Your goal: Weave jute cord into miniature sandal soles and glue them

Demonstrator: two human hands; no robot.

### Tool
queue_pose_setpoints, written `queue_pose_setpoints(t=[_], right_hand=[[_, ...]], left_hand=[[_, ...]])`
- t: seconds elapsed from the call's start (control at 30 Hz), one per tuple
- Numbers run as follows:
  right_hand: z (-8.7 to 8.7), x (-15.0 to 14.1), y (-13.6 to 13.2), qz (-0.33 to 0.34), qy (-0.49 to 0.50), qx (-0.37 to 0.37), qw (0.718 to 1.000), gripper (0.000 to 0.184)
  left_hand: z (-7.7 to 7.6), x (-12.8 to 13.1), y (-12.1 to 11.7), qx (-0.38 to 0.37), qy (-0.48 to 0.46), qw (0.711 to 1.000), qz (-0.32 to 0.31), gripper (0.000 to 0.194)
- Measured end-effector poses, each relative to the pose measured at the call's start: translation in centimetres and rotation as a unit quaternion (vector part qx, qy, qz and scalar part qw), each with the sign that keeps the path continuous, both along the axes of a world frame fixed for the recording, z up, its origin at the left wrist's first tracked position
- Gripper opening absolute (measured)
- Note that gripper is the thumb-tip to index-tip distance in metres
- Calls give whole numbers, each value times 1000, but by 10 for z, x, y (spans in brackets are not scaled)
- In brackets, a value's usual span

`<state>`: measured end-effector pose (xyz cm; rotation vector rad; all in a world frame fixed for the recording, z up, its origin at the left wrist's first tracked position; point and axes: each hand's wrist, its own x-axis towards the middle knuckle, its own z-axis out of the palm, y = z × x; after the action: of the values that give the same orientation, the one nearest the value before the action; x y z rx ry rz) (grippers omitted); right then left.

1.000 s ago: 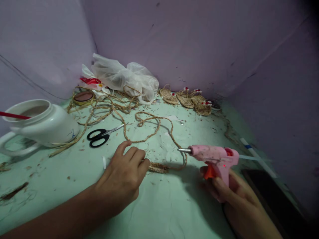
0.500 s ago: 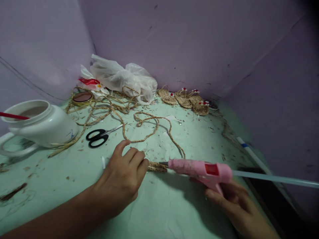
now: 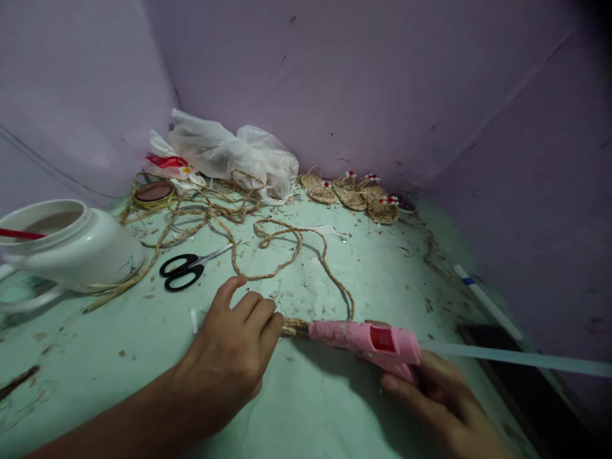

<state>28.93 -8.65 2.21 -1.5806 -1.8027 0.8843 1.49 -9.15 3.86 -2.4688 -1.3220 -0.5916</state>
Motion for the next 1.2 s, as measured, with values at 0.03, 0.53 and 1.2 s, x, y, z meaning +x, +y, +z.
queue_pose_setpoints(t=[0.03, 0.53, 1.2], right_hand=[[0, -3, -1, -5, 4, 5, 1000, 24], [-4, -3, -2, -13, 13, 12, 1000, 20], [-5, 26, 5, 51, -79, -27, 995, 36]], left_hand=[[0, 0, 0, 0, 1, 1000, -1, 29], [-2, 1, 1, -2, -3, 1000, -2, 30], [-4, -1, 1, -2, -1, 1000, -3, 32]])
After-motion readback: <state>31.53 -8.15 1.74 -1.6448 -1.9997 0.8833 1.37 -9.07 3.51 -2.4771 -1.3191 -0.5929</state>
